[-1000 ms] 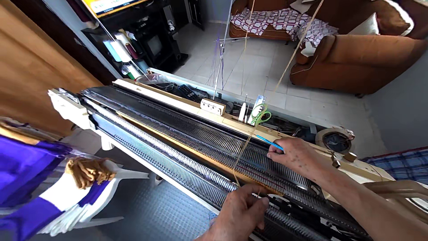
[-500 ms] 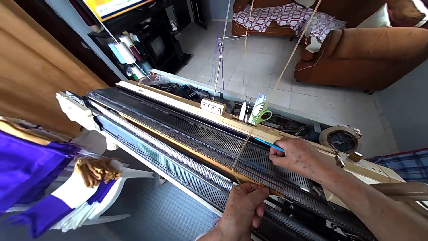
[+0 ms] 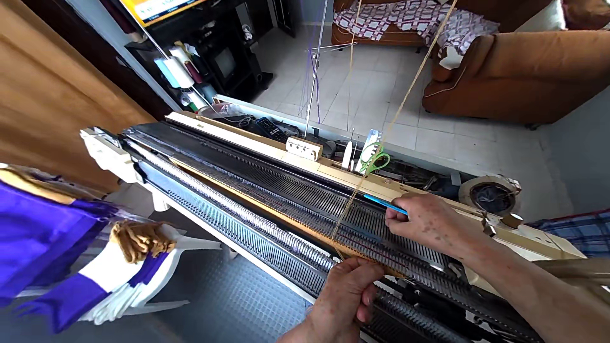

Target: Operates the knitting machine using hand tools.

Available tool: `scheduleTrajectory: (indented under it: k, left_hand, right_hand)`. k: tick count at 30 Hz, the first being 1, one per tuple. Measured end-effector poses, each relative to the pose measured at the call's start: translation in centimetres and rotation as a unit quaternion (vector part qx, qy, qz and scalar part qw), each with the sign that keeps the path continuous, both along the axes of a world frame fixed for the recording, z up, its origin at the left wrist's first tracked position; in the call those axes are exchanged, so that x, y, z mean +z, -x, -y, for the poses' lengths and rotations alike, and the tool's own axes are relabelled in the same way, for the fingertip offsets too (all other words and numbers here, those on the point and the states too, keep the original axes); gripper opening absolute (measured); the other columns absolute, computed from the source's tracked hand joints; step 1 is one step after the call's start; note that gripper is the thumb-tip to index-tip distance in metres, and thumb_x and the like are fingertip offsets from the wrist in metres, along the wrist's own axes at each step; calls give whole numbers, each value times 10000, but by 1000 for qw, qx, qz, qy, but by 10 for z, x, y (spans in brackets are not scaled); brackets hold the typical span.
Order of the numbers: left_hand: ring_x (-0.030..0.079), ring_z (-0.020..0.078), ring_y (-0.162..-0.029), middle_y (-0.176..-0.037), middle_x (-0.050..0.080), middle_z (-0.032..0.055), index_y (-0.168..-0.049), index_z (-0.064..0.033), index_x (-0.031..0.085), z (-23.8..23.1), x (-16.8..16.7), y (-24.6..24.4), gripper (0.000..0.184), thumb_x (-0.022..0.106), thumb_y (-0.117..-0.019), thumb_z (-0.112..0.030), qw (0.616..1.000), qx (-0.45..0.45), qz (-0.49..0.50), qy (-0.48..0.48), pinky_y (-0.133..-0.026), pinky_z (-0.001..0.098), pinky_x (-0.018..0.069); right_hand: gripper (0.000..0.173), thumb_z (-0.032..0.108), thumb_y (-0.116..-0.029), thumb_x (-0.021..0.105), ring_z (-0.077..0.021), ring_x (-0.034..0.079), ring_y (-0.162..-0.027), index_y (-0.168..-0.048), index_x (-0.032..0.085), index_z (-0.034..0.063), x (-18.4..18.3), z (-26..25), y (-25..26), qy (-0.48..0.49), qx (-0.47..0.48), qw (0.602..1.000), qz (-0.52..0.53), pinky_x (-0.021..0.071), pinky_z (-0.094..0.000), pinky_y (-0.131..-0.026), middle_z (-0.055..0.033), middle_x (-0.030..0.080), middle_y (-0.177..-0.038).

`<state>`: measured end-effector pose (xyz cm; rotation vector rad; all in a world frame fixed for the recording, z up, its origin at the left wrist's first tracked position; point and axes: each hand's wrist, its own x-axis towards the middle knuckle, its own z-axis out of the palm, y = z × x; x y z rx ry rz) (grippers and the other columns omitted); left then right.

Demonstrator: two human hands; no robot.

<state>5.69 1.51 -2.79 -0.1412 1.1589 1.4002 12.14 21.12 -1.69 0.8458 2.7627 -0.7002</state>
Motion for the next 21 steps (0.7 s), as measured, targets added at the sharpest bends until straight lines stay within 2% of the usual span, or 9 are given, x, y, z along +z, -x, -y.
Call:
scheduleTrajectory:
  k: [5,12,16,21]
  left_hand:
    - [380,-22,-353,-483,408,-68,-849,-67,619,-2,3,4,181,525,-998,-23,999,-1,41,12,-355,118,348]
    - [382,-30,-354,-479,398,-85,-842,-87,630,0,4,10,210,506,-1007,-52,999,-23,43,-12,-354,115,347]
    - [391,-26,-360,-483,436,-72,-849,-82,626,4,2,12,208,503,-1016,-60,998,-43,-34,-10,-361,122,345]
    - [426,-13,-381,-543,508,-53,-945,-37,621,2,0,7,68,588,-999,-60,986,-89,-141,16,-363,129,359]
  right_hand:
    - [107,177,-931,722,-196,631,-781,-867,739,93,0,2,0,-2,1,1000,-4,506,-394,-682,-51,647,-813]
    - [111,194,-932,725,-167,623,-762,-865,739,107,4,2,0,24,-2,1000,1,498,-368,-672,-33,648,-797]
    - [107,203,-936,721,-158,612,-748,-877,735,115,7,2,1,43,-9,999,15,486,-365,-666,-27,645,-788]
    - [108,205,-934,724,-164,611,-740,-876,736,115,8,3,1,51,-12,998,20,482,-373,-664,-31,652,-783]
